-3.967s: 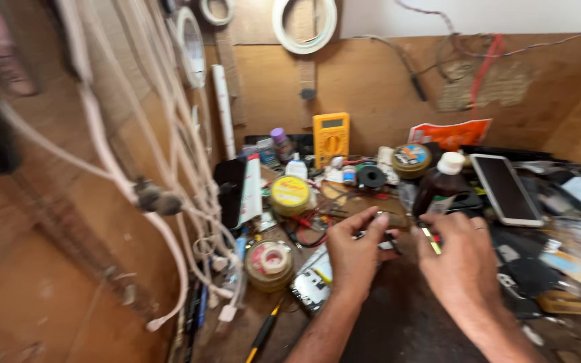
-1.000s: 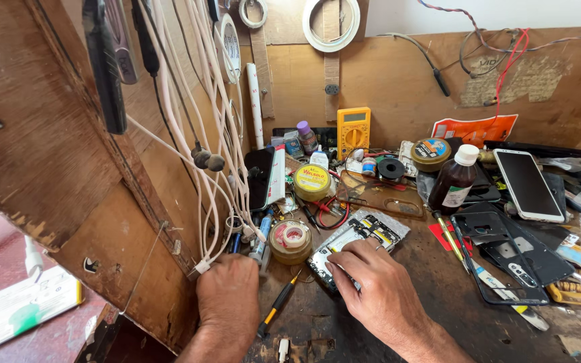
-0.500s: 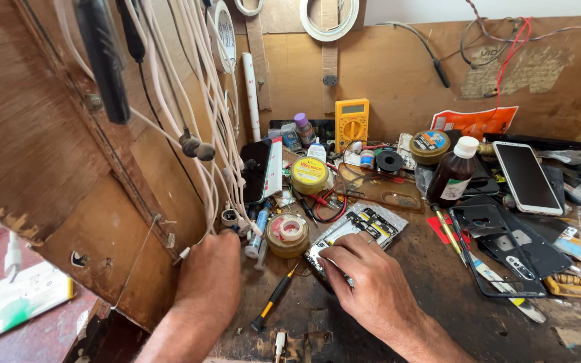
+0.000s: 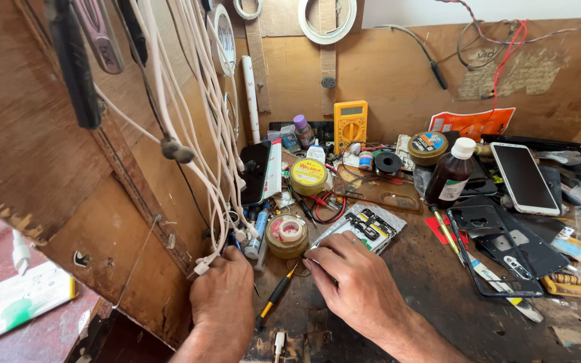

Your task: The person removes internal components from a mobile phone by hand and with a screwdriver at a workbench.

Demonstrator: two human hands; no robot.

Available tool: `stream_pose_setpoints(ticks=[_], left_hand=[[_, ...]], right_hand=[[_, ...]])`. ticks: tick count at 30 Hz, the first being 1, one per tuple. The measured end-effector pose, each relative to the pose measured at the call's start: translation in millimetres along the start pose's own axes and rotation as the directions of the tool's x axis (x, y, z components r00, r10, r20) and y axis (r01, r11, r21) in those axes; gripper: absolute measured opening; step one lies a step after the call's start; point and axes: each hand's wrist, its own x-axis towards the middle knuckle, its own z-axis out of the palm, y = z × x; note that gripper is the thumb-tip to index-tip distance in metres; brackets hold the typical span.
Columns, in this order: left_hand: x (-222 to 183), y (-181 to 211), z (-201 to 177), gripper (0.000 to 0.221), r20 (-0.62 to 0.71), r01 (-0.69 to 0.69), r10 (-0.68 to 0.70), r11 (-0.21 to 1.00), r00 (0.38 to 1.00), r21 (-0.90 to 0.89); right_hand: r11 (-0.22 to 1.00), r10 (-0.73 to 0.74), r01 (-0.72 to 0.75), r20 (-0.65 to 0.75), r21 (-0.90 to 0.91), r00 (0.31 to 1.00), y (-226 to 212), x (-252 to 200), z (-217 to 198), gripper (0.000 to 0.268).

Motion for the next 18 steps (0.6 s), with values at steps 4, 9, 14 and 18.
stream_pose_setpoints(ticks=[4, 9, 14, 18], left_hand=[[6, 6, 15, 0.061, -0.112, -0.010, 0.014, 0.999, 0.994, 0.034], [15, 11, 43, 0.029, -0.292, -0.006, 0.017, 0.999, 0.956, 0.040], [10, 15, 57, 0.011, -0.266, -0.082, 0.083, 0.997, 0.960, 0.015], [8, 10, 54, 0.026, -0.249, -0.122, 0.095, 0.988, 0.964, -0.097]], right_hand=[[0.997, -0.079, 0.080, -0.029, 0.013, 0.996, -4, 7, 0, 0.015], [0.992, -0.127, 0.128, -0.052, 0.014, 0.991, -9, 9, 3, 0.016], [0.988, -0.151, 0.152, -0.052, 0.016, 0.987, -17, 13, 8, 0.018], [0.986, -0.164, 0.164, -0.038, -0.006, 0.986, -23, 13, 13, 0.016]])
